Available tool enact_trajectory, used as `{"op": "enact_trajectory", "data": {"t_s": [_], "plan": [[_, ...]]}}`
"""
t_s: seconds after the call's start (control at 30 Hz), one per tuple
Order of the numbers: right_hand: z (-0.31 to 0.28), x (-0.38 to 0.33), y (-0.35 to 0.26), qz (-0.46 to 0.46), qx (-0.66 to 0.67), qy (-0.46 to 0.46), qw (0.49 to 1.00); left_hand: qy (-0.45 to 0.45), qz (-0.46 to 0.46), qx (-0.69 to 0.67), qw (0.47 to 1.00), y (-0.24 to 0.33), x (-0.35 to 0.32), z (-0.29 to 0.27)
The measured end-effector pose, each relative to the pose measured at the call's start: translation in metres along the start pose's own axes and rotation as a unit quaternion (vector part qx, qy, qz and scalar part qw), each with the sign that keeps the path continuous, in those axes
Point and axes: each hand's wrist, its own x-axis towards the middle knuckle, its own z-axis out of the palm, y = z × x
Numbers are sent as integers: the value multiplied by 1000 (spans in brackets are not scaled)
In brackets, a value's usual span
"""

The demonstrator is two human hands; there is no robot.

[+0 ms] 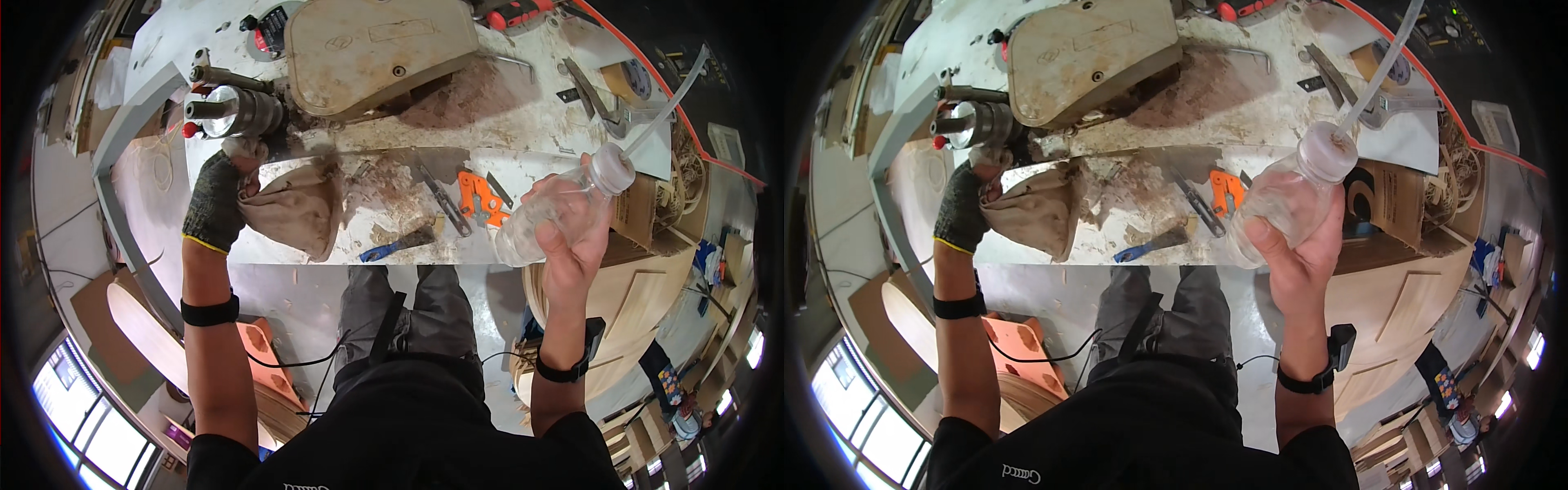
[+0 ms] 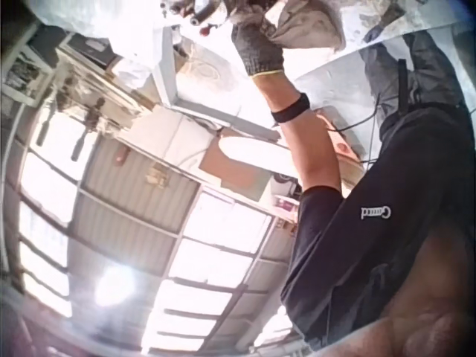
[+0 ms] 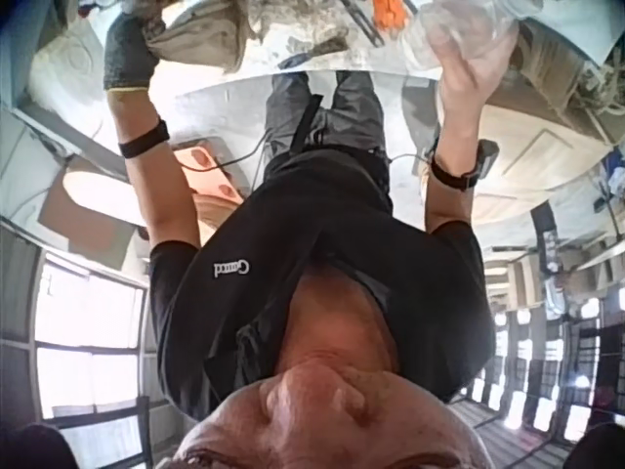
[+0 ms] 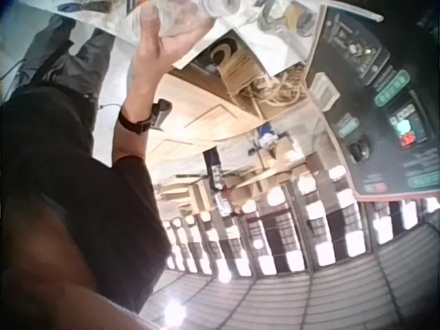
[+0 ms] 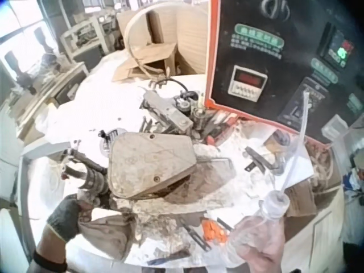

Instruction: Scraping and cleaning glue or residue from a woodworking machine using a scraper and cleaning solvent.

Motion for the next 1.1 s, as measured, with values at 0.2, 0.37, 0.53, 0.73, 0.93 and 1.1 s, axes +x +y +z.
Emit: {"op": "enact_trajectory", "data": {"t_s": [0.2, 0.37, 0.53, 0.73, 0.93, 1.1], "plan": [[-4, -5, 5, 13, 2, 0, 1000, 32, -113, -150, 982, 3, 4, -3], [3, -4, 4, 12, 11, 2, 1000, 21, -109, -153, 982, 3, 6, -9], [12, -3, 2, 23, -24, 31, 999, 45, -126, -143, 981, 8, 4, -1], [13, -12, -1, 32, -52, -27, 998, 9, -11, -6, 1000, -6, 4, 6], [21, -39, 8, 82, -128, -134, 979, 171, 28, 127, 977, -30, -3, 51], [37, -50, 14, 88, -141, -170, 971, 214, 73, 448, 865, -24, -5, 61]]}}
